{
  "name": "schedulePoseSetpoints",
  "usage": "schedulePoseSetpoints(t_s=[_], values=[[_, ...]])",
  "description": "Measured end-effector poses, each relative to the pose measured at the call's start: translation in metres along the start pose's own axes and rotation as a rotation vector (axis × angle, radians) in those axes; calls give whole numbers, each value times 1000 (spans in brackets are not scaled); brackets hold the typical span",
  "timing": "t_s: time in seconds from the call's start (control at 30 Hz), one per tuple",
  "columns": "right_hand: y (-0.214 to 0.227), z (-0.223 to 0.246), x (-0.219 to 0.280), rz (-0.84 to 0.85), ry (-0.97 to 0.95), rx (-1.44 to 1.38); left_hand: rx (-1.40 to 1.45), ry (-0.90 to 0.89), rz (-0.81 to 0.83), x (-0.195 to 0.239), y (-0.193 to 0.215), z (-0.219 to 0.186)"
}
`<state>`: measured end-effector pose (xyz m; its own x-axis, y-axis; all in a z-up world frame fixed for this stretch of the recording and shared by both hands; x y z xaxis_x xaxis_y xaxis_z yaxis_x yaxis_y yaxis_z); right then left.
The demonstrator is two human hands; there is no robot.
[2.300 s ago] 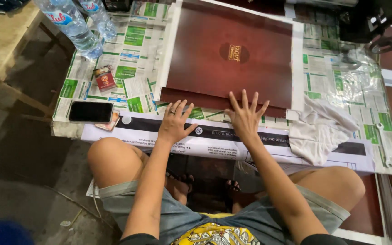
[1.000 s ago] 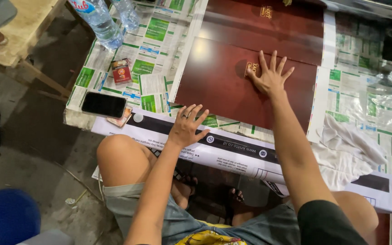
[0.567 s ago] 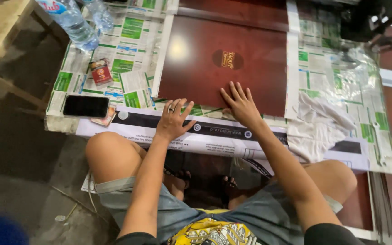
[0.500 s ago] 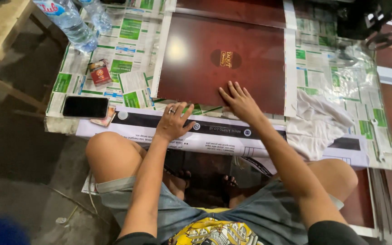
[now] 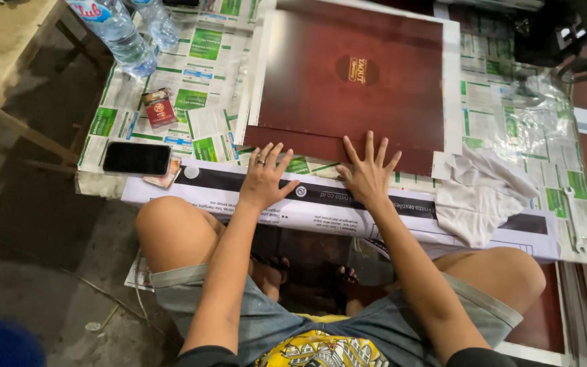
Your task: Wiping and inspecting printed sheets on a finishing table in a print shop.
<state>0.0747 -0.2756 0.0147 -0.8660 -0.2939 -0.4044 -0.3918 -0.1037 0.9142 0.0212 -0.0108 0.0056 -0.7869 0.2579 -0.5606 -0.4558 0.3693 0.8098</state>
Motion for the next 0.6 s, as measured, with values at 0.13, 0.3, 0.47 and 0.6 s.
schedulePoseSetpoints(t_s=[0.13, 0.3, 0.47, 0.6], values=[[-14, -8, -12, 125, -78, -124, 20, 7, 6, -2, 4, -1], [-26, -23, -46, 193, -155, -130, 15, 24, 26, -4, 5, 1], [-38, -37, -83, 203, -123, -128, -12, 20, 21, -6, 5, 2], [-47, -49, -112, 269, -118, -147, 5, 23, 34, -3, -3, 4]])
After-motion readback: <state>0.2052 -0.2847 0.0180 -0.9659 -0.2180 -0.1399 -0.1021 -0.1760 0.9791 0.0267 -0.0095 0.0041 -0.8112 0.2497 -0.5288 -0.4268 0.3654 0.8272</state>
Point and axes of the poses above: each hand's wrist, its own x-axis away from the middle knuckle, its own y-axis out of the back of the hand, z = x × y, the point moved 3 cm from there along -x, towards the middle knuckle, and after that the axes turned 4 degrees about -z, right-handed, at the moved point
